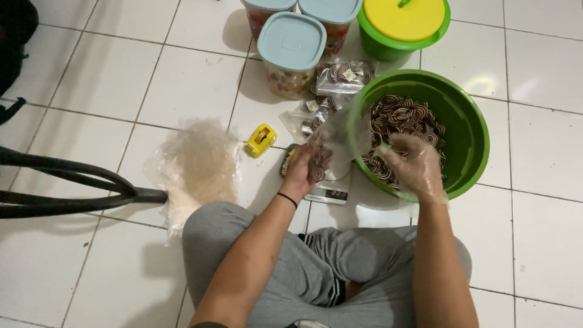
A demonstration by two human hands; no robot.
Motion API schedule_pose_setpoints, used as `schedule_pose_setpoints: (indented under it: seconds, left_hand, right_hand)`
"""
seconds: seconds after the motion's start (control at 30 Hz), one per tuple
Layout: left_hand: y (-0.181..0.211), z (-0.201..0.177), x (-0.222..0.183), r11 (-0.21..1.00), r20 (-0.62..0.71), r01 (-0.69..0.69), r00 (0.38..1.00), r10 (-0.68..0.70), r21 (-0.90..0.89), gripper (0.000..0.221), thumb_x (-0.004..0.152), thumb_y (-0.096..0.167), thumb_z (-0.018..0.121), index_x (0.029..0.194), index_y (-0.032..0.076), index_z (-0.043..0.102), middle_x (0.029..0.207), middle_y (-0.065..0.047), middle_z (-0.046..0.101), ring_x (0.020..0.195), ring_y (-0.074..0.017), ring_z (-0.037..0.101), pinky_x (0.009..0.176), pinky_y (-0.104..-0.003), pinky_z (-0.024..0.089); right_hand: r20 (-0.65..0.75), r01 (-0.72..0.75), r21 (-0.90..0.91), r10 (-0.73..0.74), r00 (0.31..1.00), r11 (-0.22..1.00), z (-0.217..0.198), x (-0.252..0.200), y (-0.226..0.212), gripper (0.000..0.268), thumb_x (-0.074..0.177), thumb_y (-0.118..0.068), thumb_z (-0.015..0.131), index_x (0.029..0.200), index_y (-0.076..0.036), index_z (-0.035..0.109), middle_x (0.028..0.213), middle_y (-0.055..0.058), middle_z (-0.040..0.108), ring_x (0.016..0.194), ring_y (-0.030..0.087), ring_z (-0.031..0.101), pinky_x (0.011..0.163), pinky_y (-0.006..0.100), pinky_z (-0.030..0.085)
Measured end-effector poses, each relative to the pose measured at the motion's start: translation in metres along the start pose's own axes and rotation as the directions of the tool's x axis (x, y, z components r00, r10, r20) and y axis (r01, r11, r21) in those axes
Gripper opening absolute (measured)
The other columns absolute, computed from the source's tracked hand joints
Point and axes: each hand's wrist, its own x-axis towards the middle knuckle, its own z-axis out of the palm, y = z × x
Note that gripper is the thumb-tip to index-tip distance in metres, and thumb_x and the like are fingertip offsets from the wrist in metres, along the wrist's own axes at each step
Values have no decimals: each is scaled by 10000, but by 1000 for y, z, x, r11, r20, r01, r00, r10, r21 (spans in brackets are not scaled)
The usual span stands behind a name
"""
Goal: A person is sitting on the floor, picking up swirl-patterned cookies from a large green bowl, placing them into small plastic bags with a small white slip, and weighing the bags on a digital scale.
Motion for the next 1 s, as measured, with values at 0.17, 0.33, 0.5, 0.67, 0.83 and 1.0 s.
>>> schedule_pose_setpoints:
  seconds: [0.17,0.33,0.5,0.67,0.83,1.0]
  left_hand:
    - [6,12,-13,1000,21,8,1000,-7,-21,169,899,133,805,879,123,638,888,-60,702,843,-233,715,722,-364,583]
    - [6,-25,14,986,65,-46,997,36,163,686,859,273,863,1375,150,428,1113,-30,624,975,-198,674,877,-368,511]
    - [-1,-21,10,885,423,-259,903,78,388,400,857,142,859,1222,114,700,1100,-67,755,1032,-160,709,910,-305,561]
    - [2,-24,15,632,307,-257,951,31,731,209,979,306,741,1055,120,798,967,-90,777,970,-202,731,854,-355,571]
    - [16,-39,26,351,153,-205,974,170,914,229,963,426,699,941,231,817,866,-18,779,906,-198,750,804,-327,564]
    - [11,-75,50,200,-3,-67,942,334,978,155,936,382,687,930,270,794,875,31,779,927,-203,748,839,-327,554]
  right_hand:
    - [95,104,510,-177,980,854,60,-17,-33,684,865,-382,704,1368,38,505,1188,303,640,1163,447,624,994,591,511]
    - [-48,38,611,-11,999,791,63,-2,-9,139,997,-199,696,1035,-75,746,861,74,727,883,137,662,851,325,557]
    - [79,-140,784,127,989,605,53,6,-1,116,925,-120,760,973,-29,706,858,161,723,811,232,737,775,390,639]
    - [-5,-34,687,52,999,726,49,3,-3,195,932,-140,753,1086,-26,721,870,122,710,802,181,705,767,354,622]
    - [-78,0,487,44,996,873,68,5,60,151,995,-173,726,1060,-38,750,877,138,739,808,211,710,736,358,595]
    - [65,-7,-299,28,998,954,72,-5,71,532,777,-268,876,1273,-183,706,1076,131,754,1044,379,712,906,530,569]
